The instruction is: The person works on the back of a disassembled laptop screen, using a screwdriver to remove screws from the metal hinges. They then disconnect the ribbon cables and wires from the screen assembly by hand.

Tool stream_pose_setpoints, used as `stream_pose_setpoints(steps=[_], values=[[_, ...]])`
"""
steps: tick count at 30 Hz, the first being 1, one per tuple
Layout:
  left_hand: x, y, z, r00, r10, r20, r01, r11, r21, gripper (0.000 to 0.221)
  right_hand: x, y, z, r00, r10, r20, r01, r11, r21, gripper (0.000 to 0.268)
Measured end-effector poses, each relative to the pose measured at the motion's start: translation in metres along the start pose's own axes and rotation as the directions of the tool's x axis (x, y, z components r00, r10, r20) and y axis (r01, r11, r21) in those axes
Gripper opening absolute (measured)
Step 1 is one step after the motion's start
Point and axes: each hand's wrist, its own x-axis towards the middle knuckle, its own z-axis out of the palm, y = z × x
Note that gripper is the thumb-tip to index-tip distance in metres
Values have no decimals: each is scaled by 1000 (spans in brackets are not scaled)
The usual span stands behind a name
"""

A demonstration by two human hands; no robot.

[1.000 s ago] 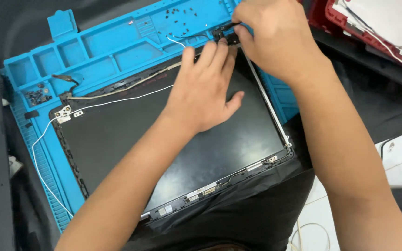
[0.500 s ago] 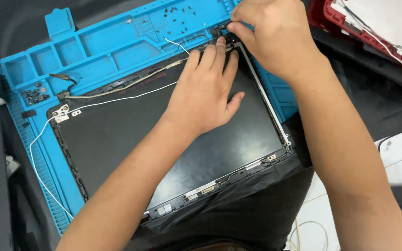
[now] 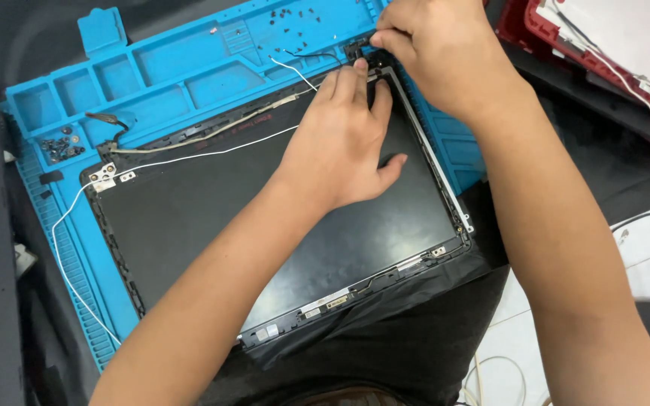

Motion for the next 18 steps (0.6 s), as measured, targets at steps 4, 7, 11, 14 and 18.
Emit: stream_pose_setpoints(steps=[4, 7, 11, 14, 18], values=[[2, -2, -3, 1000, 11, 29, -11, 1000, 16, 86, -3, 7, 3, 999, 39, 28, -40, 999, 37, 12], [0, -4, -2, 999, 26, -21, -27, 998, -48, 86, -1, 4, 2, 1000, 25, 6, -25, 999, 36, 12], [1, -3, -3, 998, 34, -44, -35, 999, -32, 86, 0, 1, 3, 997, -15, -73, 17, 999, 39, 11], [2, -3, -5, 1000, 27, -12, -27, 999, -46, 83, -6, 4, 8, 998, 21, -53, -18, 998, 52, 11], [-1, -4, -5, 1000, 22, -4, -22, 999, -38, 82, -4, -1, 4, 998, -38, -44, 35, 997, -70, 10]])
